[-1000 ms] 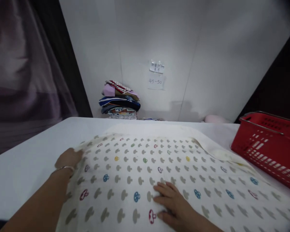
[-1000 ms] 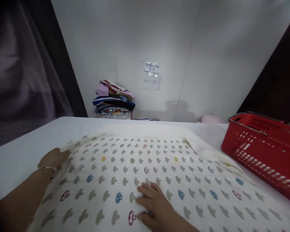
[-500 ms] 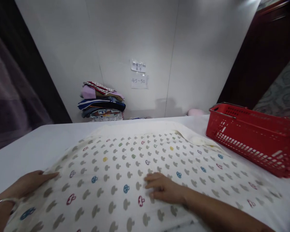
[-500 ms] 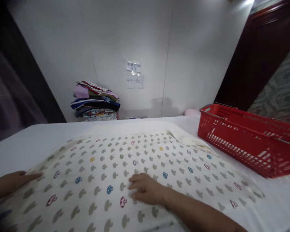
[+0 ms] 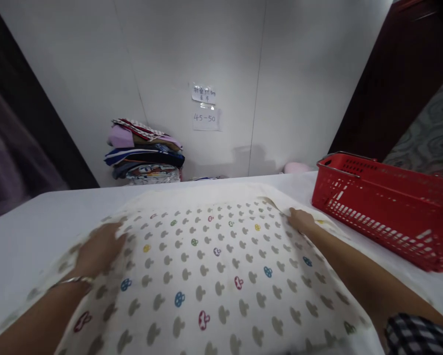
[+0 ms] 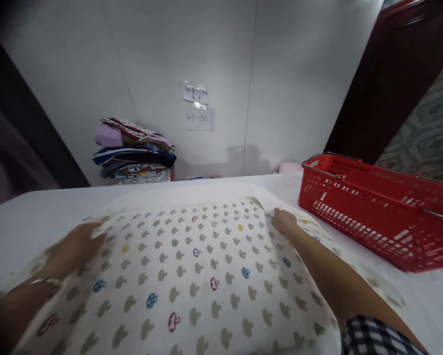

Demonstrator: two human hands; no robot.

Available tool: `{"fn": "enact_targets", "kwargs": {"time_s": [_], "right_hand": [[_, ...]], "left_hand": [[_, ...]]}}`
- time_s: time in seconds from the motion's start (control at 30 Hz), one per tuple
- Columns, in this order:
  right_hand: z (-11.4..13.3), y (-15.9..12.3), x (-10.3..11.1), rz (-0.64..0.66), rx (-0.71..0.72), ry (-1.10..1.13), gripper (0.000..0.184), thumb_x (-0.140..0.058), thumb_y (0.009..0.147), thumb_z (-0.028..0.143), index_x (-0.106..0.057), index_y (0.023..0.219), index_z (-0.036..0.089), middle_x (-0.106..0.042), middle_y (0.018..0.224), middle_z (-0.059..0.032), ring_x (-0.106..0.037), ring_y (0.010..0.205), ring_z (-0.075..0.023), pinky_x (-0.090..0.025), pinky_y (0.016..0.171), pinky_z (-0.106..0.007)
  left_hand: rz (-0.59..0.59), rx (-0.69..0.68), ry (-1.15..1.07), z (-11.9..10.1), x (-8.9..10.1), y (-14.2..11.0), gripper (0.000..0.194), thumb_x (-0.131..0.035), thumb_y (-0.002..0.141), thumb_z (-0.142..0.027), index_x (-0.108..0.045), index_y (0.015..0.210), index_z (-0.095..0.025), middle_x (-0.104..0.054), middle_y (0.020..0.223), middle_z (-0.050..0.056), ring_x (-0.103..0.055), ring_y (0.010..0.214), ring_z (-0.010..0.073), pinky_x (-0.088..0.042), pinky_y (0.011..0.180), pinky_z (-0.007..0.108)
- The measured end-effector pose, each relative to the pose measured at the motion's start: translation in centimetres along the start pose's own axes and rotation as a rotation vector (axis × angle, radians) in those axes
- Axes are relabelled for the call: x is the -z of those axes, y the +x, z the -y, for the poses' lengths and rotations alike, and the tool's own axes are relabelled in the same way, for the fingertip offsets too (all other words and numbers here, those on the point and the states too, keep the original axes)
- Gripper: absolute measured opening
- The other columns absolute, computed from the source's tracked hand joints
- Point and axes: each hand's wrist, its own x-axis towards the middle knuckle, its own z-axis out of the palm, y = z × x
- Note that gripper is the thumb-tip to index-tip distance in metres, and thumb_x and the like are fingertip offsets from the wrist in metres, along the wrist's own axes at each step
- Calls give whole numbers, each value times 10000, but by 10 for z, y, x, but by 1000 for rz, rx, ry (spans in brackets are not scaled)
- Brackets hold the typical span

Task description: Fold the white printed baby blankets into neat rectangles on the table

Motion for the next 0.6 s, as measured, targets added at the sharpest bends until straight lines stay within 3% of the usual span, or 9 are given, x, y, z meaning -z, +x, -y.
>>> {"fn": "enact_targets", "kwargs": {"time_s": [0.1,0.23,0.33,0.43,0.5,0.6], "right_hand": [[-3,16,-4,-11,-27,113,158,-509,797,184,-632,877,125,-653,982,-191,-616,937,-290,-452,760,-380],[-8,28,2,-25,-68,405,125,-490,826,218,-595,824,152,-676,742,-116,-645,654,-195,-477,586,-280],[-10,31,8,-64,-97,682,169,-388,889,246,-520,959,168,-679,721,-80,-617,514,-141,-482,483,-235],[-9,32,11,-131,-100,950,123,-368,897,218,-454,981,191,-687,872,-90,-667,661,-140,-537,554,-240],[-9,33,10,-205,-91,1261,92,-468,843,203,-461,935,204,-678,894,-75,-674,753,-156,-558,599,-260],[-7,33,10,-364,-60,1686,234,-645,677,175,-505,862,207,-653,826,-32,-664,784,-174,-568,593,-276]], "left_hand": [[63,-214,-13,-61,-4,16,465,-340,867,-307,-459,1282,-135,-403,1414,93,-433,1247,222,-393,985,324],[93,-229,-34,-103,-16,38,483,-332,865,-236,-436,1334,-185,-336,1463,66,-483,1207,232,-428,953,342],[160,-197,-24,-113,-23,53,515,-335,863,-222,-384,1375,-187,-403,1417,89,-504,1184,238,-431,945,347],[206,-182,-9,-116,-25,64,520,-356,848,-218,-400,1364,-171,-492,1316,138,-566,1090,254,-454,894,363],[214,-178,-9,-117,-24,68,462,-378,827,-206,-516,1267,-175,-543,1240,142,-598,1021,257,-469,853,364],[219,-176,-30,-117,-22,70,379,-426,792,-198,-617,1119,-192,-597,1166,119,-593,1022,259,-463,855,360]]}}
